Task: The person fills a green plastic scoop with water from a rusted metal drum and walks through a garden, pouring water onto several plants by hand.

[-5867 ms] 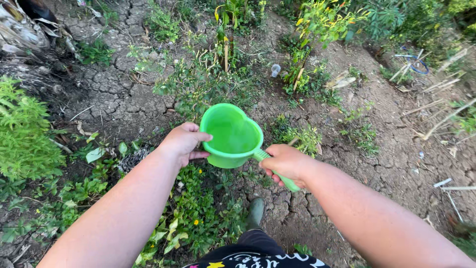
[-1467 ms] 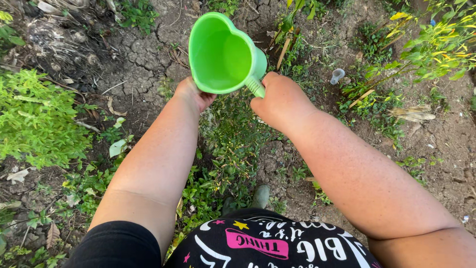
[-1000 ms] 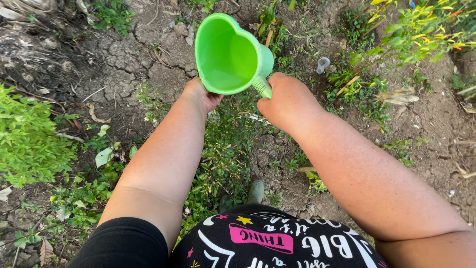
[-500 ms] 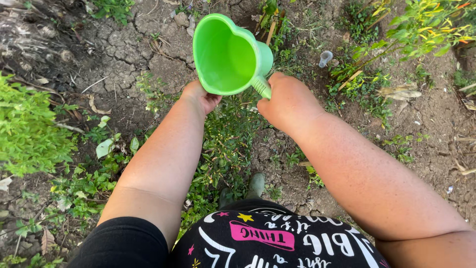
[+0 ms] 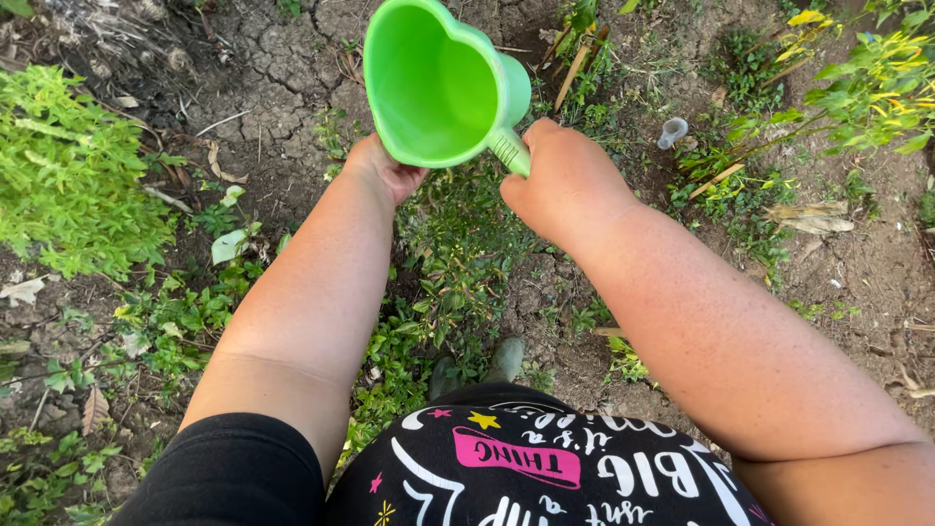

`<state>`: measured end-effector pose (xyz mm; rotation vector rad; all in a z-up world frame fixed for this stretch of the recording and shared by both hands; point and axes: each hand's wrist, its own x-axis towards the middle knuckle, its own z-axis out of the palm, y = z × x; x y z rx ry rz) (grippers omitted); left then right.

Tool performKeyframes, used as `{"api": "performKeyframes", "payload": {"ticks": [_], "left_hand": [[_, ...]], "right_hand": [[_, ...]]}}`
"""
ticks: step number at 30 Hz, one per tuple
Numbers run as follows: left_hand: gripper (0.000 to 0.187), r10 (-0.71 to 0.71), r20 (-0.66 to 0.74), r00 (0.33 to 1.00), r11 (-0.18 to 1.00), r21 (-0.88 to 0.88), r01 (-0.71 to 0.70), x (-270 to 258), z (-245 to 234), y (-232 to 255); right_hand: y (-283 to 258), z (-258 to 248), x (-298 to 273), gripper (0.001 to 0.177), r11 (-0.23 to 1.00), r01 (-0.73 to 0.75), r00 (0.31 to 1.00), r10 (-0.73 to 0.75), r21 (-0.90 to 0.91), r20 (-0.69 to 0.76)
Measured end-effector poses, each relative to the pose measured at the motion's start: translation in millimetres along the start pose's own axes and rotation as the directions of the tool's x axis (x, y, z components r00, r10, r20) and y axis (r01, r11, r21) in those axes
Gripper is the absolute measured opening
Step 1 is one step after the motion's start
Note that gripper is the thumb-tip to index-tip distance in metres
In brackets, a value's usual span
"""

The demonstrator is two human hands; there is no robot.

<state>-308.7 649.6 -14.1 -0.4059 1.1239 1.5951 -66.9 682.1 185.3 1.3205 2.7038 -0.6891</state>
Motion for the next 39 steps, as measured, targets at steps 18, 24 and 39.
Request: {"api": "performKeyframes", "payload": {"ticks": [18,24,39], "left_hand": [[0.018,0.04,-0.002,0.999,0.998,0.057,-0.04,-22.5,39.3,-4.4],[0.019,0.008,-0.039,0.999,0.998,0.064,-0.005,-27.4,56.1,-12.7],[0.019,-0.062,0.0,0.998,0.998,-0.021,0.062,16.7,32.6,-18.0]], "right_hand": [[10.2,-11.6,-4.8,0.038,1.0,-0.022,0.999,0.021,-0.012,-0.049],[20.0,-16.3,-5.8,0.038,0.998,-0.052,0.997,0.051,-0.033,-0.052],[25.4,-14.0,0.7,0.037,0.999,-0.023,0.999,0.021,-0.044,-0.042]]}}
